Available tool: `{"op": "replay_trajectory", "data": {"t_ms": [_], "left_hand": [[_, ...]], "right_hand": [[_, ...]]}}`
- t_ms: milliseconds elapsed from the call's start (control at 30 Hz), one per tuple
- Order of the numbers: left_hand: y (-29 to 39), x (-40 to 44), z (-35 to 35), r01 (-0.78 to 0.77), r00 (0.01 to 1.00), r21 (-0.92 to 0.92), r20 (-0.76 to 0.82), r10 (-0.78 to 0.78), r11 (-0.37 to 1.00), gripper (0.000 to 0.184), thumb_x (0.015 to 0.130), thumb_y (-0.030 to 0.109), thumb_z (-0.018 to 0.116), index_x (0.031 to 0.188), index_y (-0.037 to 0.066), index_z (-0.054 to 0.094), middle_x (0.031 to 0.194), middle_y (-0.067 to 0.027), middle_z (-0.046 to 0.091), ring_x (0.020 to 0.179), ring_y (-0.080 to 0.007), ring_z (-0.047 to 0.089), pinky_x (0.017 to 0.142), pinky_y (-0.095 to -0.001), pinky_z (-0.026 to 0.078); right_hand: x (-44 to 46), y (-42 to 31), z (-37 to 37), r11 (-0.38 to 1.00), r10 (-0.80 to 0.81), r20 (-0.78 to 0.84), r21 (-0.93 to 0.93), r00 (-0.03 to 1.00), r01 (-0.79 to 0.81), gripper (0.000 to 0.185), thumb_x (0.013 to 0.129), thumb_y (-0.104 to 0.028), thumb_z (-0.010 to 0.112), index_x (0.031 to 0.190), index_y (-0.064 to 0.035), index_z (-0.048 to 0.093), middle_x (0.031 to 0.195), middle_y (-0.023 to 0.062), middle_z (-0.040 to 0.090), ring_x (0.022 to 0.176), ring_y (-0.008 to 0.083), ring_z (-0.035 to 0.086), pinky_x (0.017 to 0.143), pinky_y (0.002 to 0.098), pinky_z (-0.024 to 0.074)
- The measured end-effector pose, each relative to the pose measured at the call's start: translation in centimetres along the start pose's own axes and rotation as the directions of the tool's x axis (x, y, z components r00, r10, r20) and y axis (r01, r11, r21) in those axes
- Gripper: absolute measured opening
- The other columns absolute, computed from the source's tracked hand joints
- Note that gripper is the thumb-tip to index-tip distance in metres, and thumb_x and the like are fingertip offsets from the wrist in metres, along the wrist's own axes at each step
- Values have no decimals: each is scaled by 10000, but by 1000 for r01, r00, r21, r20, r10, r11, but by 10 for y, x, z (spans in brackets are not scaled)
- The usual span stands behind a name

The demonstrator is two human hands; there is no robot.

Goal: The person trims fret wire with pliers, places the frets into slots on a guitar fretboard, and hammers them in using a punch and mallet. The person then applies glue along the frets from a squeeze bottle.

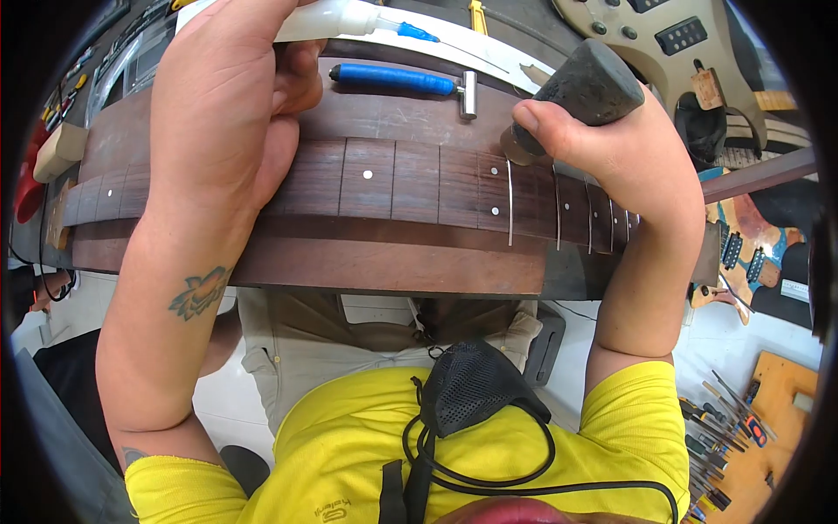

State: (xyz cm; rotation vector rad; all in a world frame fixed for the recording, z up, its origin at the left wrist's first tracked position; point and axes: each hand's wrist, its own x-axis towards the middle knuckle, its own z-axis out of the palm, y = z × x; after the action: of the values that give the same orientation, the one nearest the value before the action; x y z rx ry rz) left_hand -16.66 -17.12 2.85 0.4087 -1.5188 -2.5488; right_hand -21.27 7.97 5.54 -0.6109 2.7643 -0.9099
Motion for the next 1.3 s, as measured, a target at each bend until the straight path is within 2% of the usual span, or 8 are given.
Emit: {"op": "replay_trajectory", "data": {"t_ms": [100,433,500,633,700,1067,1133,1300], "left_hand": [[-14,-10,8,-268,962,105,-19,271,958,152,963,162,619,831,86,607,627,-1,556,434,-80,366,442,-243,286],[2,-11,13,-110,990,-4,-87,109,994,130,968,153,618,861,78,615,677,-12,588,448,-63,398,432,-219,299],[3,-4,3,2,998,20,59,-3,1000,113,965,135,621,874,67,617,708,-21,604,456,-56,408,430,-210,295],[2,-5,5,74,997,206,7,-77,976,176,978,178,584,844,68,614,669,-22,601,429,-56,391,418,-215,298],[-9,3,-18,-191,943,266,318,100,945,218,989,228,672,1019,12,681,742,37,571,593,-15,412,528,-202,281],[-21,-10,-6,-321,923,456,348,165,830,204,992,215,641,1051,28,695,853,25,620,637,-3,426,535,-171,284],[-22,-10,-5,-360,912,470,359,198,806,207,995,221,643,1059,32,698,876,27,636,650,3,437,540,-161,299],[-19,-10,-6,-333,917,503,369,150,798,220,1002,241,646,1072,41,705,900,30,651,682,13,481,555,-141,341]], "right_hand": [[1,-2,-2,1000,7,12,-24,1000,-6,311,857,-304,832,894,-14,725,744,-1,682,683,70,600,637,262,497],[1,-2,-3,998,31,43,-48,999,-29,336,855,-335,833,900,-17,731,743,14,701,675,83,630,635,261,509],[2,0,-3,999,14,40,-48,999,-12,341,856,-338,831,903,-16,731,745,14,699,679,83,626,639,264,508],[1,2,-1,998,-39,19,-41,999,40,354,860,-349,827,912,-13,727,745,8,688,696,82,604,654,272,503],[0,-1,-1,999,-31,18,-42,999,32,354,863,-348,825,916,-12,724,750,6,686,705,81,597,660,273,501],[-9,-9,-2,995,-92,0,-33,996,92,354,869,-356,822,907,-23,709,743,-5,670,703,86,581,668,280,501],[-26,-42,-6,990,-137,-76,-55,988,133,477,894,-493,718,981,-24,729,830,115,741,772,247,686,732,373,541],[-22,-55,-14,994,11,47,-113,999,-5,457,814,-435,829,1046,-48,759,918,120,772,841,241,704,793,344,553]]}}
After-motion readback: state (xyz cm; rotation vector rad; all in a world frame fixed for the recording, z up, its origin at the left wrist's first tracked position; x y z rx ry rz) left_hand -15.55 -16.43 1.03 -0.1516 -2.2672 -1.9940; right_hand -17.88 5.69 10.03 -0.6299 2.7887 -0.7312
